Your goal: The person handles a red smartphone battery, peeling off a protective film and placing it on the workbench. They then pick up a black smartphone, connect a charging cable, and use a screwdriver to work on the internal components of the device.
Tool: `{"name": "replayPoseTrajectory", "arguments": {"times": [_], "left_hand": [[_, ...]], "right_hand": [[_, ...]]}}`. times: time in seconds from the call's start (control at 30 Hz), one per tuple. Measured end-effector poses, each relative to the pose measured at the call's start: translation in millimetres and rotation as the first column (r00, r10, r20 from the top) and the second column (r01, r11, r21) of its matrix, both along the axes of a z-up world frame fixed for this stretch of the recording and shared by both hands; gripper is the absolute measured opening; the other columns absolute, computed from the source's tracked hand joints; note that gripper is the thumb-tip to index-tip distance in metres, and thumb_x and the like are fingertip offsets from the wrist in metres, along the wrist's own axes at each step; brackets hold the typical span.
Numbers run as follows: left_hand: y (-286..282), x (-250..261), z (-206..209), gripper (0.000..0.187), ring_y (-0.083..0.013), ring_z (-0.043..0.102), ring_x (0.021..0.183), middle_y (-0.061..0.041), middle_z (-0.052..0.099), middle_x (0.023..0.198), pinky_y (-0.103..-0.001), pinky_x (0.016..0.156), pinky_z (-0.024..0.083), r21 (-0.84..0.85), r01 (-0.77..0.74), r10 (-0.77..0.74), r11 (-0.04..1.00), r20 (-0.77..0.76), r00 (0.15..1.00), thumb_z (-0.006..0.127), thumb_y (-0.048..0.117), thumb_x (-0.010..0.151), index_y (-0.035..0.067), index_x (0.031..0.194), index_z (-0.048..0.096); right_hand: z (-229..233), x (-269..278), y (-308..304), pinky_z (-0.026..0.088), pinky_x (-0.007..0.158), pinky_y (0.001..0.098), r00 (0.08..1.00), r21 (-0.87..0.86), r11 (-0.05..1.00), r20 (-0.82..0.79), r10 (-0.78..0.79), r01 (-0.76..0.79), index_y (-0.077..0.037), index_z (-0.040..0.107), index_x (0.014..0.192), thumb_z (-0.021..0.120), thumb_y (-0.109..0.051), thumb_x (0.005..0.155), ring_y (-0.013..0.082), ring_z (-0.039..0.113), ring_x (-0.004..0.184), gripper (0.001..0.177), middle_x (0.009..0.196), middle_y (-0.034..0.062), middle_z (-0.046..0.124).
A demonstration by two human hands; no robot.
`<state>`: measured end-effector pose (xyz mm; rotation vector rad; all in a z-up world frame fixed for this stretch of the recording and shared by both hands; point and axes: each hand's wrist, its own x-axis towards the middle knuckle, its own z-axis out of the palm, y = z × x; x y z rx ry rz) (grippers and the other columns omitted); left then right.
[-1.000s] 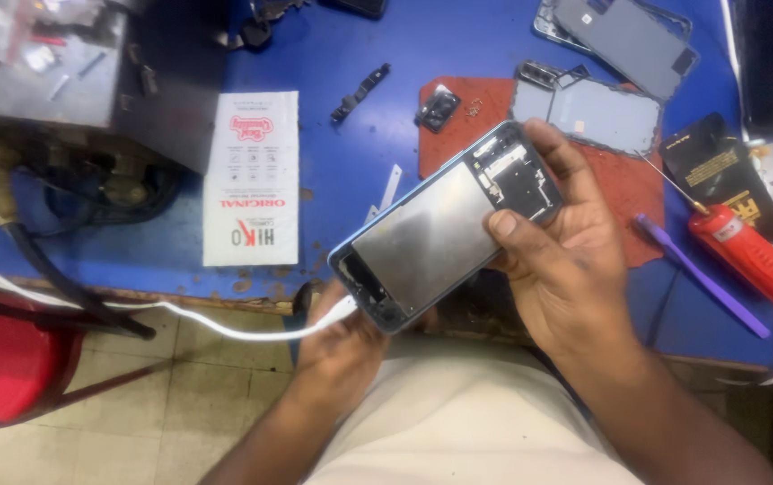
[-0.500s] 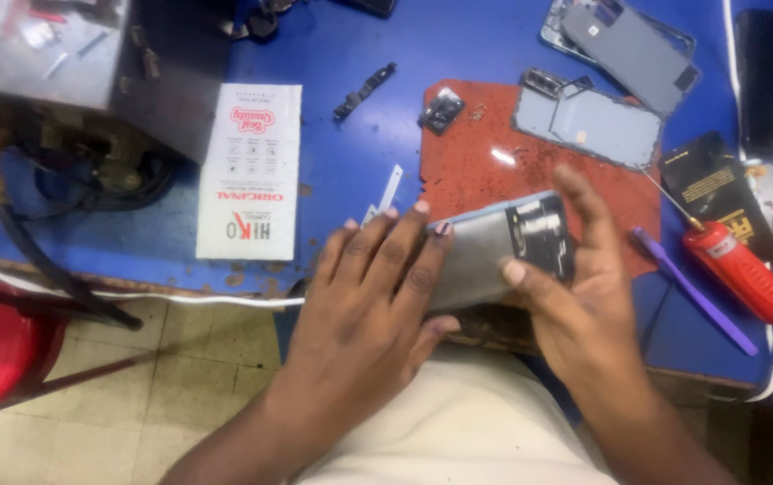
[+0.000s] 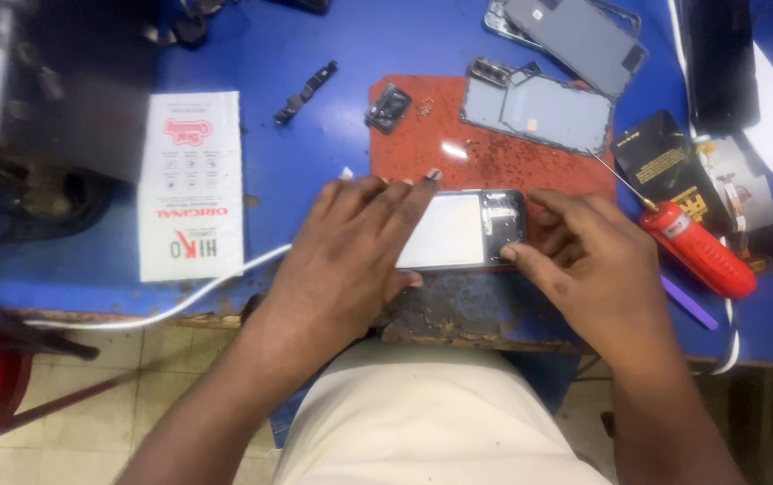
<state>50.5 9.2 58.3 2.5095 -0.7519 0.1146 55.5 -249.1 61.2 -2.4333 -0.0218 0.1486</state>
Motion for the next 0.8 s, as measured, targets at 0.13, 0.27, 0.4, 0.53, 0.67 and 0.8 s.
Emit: {"name": "replayPoseTrajectory", "arguments": {"times": [0.13, 0.27, 0.4, 0.53, 0.67, 0.8], "left_hand": [[-2.8, -0.9, -4.5, 0.094, -0.0376, 0.048, 0.135, -0.021, 0.057, 0.140, -0.060, 0.115, 0.028, 0.026, -0.028, 0.029, 0.999, -0.014, 1.000, 0.081, 0.032, 0.075, 0.003, 0.152, 0.035], [-7.3, 1.2, -5.1, 0.089, -0.0371, 0.049, 0.136, -0.021, 0.057, 0.140, -0.061, 0.118, 0.026, -0.087, -0.031, 0.025, 0.996, -0.063, 0.998, 0.078, 0.034, 0.083, 0.003, 0.153, 0.032], [-12.6, 6.4, -3.9, 0.086, -0.0357, 0.052, 0.129, -0.021, 0.060, 0.133, -0.062, 0.118, 0.025, -0.084, -0.018, 0.007, 0.996, -0.130, 0.991, 0.076, 0.025, 0.085, 0.002, 0.154, 0.031], [-10.3, 8.3, -5.7, 0.081, -0.0347, 0.055, 0.128, -0.020, 0.061, 0.131, -0.058, 0.120, 0.030, -0.152, -0.011, -0.008, 0.988, -0.121, 0.993, 0.076, 0.023, 0.087, 0.000, 0.153, 0.034], [-10.2, 12.7, -8.9, 0.082, -0.0329, 0.056, 0.122, -0.018, 0.061, 0.120, -0.060, 0.121, 0.028, -0.117, 0.014, -0.030, 0.993, -0.136, 0.990, 0.077, 0.024, 0.087, -0.002, 0.152, 0.034], [-10.6, 13.4, -8.3, 0.087, -0.0316, 0.057, 0.119, -0.017, 0.060, 0.118, -0.062, 0.121, 0.027, -0.053, 0.035, -0.039, 0.998, -0.084, 0.996, 0.078, 0.027, 0.084, -0.002, 0.152, 0.033]], "right_hand": [[12.1, 8.9, 2.7, 0.055, 0.090, 0.0398, 0.906, -0.281, 0.935, 0.300, 0.300, -0.216, -0.006, 0.066, 0.128, 0.089, -0.025, 0.076, 0.0288, 0.065, 0.109, 0.060, 0.117, 0.0165, 0.069], [18.0, 23.7, 16.0, 0.054, 0.091, 0.0443, 0.823, -0.279, 0.839, 0.211, 0.527, -0.466, -0.006, 0.054, 0.140, 0.086, -0.034, 0.072, 0.0345, 0.064, 0.114, 0.080, 0.125, 0.0193, 0.066], [23.4, 33.0, 31.8, 0.055, 0.086, 0.0452, 0.894, -0.229, 0.865, -0.111, 0.433, -0.447, -0.013, 0.049, 0.147, 0.087, -0.031, 0.069, 0.0332, 0.065, 0.111, 0.089, 0.127, 0.0157, 0.065], [24.7, 37.4, 39.0, 0.054, 0.089, 0.0462, 0.911, -0.175, 0.895, -0.130, 0.392, -0.410, -0.011, 0.050, 0.139, 0.089, -0.028, 0.065, 0.0338, 0.064, 0.114, 0.086, 0.127, 0.0159, 0.065], [23.2, 40.5, 35.9, 0.055, 0.089, 0.0454, 0.901, -0.194, 0.881, -0.137, 0.411, -0.431, -0.007, 0.048, 0.139, 0.090, -0.027, 0.065, 0.0343, 0.065, 0.113, 0.088, 0.125, 0.0163, 0.066], [22.7, 42.7, 34.4, 0.054, 0.093, 0.0449, 0.879, -0.165, 0.864, -0.067, 0.471, -0.476, -0.005, 0.045, 0.141, 0.091, -0.025, 0.066, 0.0345, 0.065, 0.117, 0.090, 0.126, 0.0157, 0.067]]}}
